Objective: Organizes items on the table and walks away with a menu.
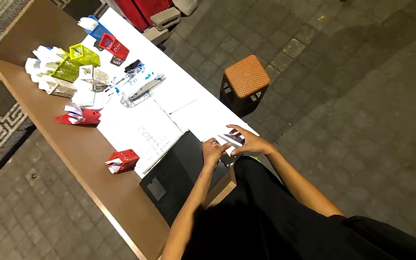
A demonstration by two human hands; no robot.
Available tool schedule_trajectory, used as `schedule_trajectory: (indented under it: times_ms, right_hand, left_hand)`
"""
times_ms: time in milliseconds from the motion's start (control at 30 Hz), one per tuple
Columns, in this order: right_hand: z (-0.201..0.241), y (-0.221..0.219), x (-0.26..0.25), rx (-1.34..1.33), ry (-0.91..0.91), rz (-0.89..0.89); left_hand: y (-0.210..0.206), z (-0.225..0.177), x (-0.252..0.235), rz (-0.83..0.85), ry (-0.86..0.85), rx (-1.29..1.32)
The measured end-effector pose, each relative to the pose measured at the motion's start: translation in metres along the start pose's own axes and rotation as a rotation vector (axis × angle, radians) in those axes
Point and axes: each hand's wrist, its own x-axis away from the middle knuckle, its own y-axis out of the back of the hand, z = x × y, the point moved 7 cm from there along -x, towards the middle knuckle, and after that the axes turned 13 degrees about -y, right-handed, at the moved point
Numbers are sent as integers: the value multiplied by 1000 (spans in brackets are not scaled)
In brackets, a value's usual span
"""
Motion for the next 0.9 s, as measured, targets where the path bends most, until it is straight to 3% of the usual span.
schedule_trajectory:
  times_ms: [67, 167, 200, 333, 433, 567, 700, 800, 900]
  right_hand:
    - [-1, 18, 3, 32, -12, -244]
    - [-1, 38, 17, 211, -88, -794]
    - [0, 31, 16, 289, -33, -829]
    - [-28, -24, -16, 600, 181, -419]
    - [-56, -20, -28, 559, 149, -451]
    - [-60, -19, -33, 542, 156, -546]
    - [-61, -19, -33, 580, 149, -535]
    - [-23, -24, -34, 472, 10, -436]
    - [16, -73, -43, 420, -113, -94]
  left_hand:
    - [6, -1, 2, 6, -16, -52]
    - [19, -1, 12, 10, -20, -156]
    - [23, 2, 15, 15, -8, -176]
    - [24, 7, 32, 58, 56, -183]
    - [38, -4, 53, 70, 67, -291]
    - [77, -22, 102, -23, 16, -280]
    - [141, -56, 163, -325, -109, -182]
    - [207, -87, 227, -686, -240, -482]
    - [245, -92, 275, -949, -328, -687]
